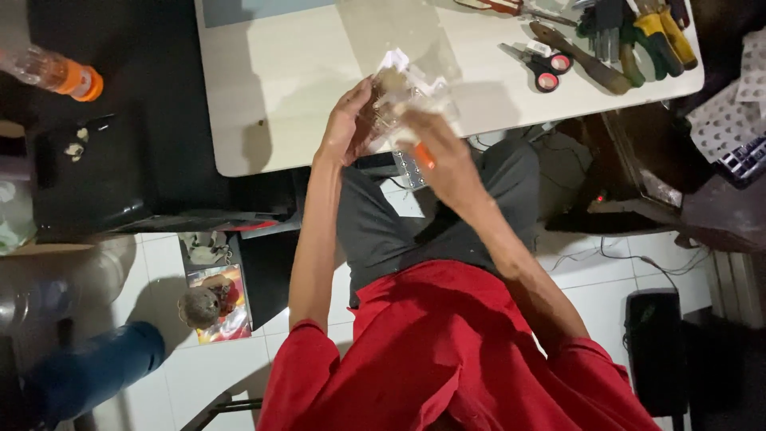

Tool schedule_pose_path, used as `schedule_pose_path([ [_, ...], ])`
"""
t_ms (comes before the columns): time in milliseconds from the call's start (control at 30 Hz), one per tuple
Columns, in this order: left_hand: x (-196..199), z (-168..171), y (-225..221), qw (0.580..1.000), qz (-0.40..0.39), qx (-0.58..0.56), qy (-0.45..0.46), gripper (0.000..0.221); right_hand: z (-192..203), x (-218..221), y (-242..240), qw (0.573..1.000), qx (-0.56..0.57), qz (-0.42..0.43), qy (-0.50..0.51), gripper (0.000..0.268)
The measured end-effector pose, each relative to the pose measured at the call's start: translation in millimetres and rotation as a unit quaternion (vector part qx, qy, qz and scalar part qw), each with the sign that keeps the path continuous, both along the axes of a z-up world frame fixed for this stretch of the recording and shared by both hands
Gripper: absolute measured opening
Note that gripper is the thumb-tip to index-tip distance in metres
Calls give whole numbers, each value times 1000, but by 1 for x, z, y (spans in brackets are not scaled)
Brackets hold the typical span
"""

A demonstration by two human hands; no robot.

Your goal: Cleaning and preparing a keyboard membrane or similar electronic component using a brush and small tools at a repair bench.

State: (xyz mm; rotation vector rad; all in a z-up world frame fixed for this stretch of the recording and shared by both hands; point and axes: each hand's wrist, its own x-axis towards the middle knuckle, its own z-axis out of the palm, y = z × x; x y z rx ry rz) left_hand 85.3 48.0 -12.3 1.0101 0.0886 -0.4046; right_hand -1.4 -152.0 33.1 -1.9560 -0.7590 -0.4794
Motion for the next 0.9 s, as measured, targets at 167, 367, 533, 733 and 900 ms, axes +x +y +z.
schedule_pose_path([
  [167,-12,0,3,994,-7,-99,-46,50,4,-4,-4,999,50,5,-17,23],
  [367,-16,10,-2,992,14,-123,-3,48,-7,-5,-6,998,60,7,12,21],
  [533,-16,12,-1,970,-43,-224,-88,52,-8,-7,-12,993,104,31,49,26],
  [733,-14,21,3,988,-21,-149,-27,67,3,-16,-15,993,78,-35,82,20],
  [900,-10,32,12,983,117,-92,104,46,-3,-4,-19,994,79,-46,54,20],
])
